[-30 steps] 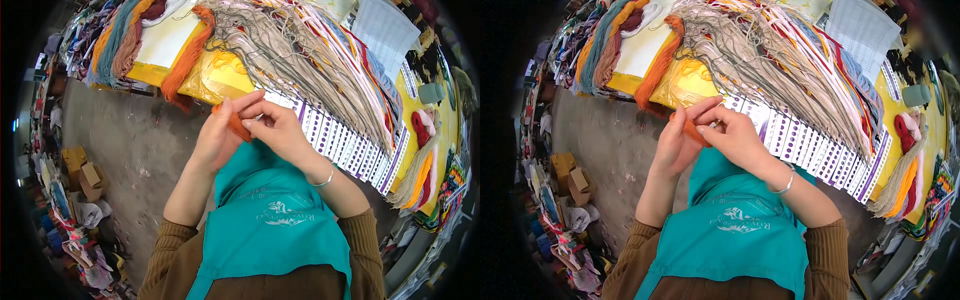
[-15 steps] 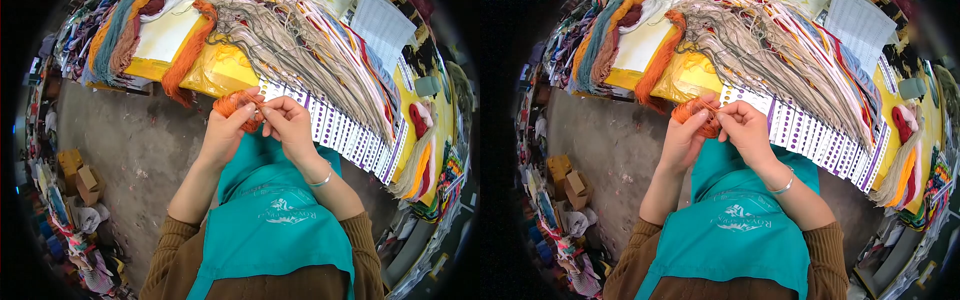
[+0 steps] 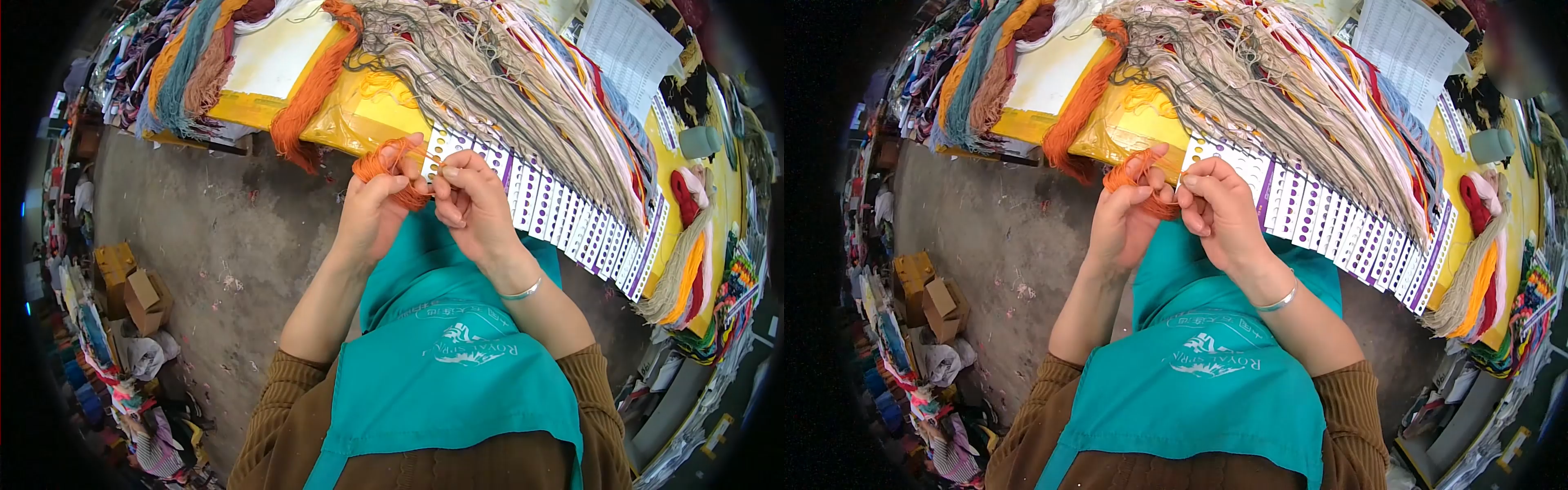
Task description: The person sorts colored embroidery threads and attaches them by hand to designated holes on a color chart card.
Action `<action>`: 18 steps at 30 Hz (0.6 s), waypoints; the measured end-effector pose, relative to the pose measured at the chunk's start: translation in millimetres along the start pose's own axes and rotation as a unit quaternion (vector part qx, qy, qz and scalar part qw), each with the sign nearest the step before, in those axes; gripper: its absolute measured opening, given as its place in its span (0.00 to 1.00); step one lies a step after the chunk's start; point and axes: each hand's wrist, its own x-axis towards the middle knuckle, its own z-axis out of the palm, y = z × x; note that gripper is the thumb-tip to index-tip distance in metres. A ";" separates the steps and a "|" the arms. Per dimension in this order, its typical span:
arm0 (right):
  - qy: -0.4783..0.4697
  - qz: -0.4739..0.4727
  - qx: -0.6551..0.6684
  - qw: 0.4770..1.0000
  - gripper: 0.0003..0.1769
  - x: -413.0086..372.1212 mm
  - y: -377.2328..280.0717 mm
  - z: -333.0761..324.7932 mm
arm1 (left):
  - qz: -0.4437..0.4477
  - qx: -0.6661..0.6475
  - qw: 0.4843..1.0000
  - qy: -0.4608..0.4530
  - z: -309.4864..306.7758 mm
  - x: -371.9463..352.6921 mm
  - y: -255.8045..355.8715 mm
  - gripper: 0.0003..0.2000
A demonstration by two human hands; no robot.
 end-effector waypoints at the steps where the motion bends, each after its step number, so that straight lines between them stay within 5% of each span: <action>1: 0.004 0.001 -0.017 1.000 0.02 0.9 1.0 -0.3 | 0.003 -0.003 1.000 0.004 2.2 -0.3 0.8 0.23; 8: 0.039 0.004 -0.107 0.993 0.02 0.5 4.8 2.4 | 0.020 0.047 0.998 0.049 11.4 1.2 -1.2 0.20; 14: 0.031 0.028 -0.037 0.998 0.03 2.5 5.8 -0.9 | 0.040 0.098 0.990 0.090 15.9 2.9 -4.4 0.17; 18: 0.054 0.012 -0.142 0.988 0.04 2.0 5.5 3.6 | 0.056 0.119 0.989 0.071 9.8 2.6 -9.0 0.17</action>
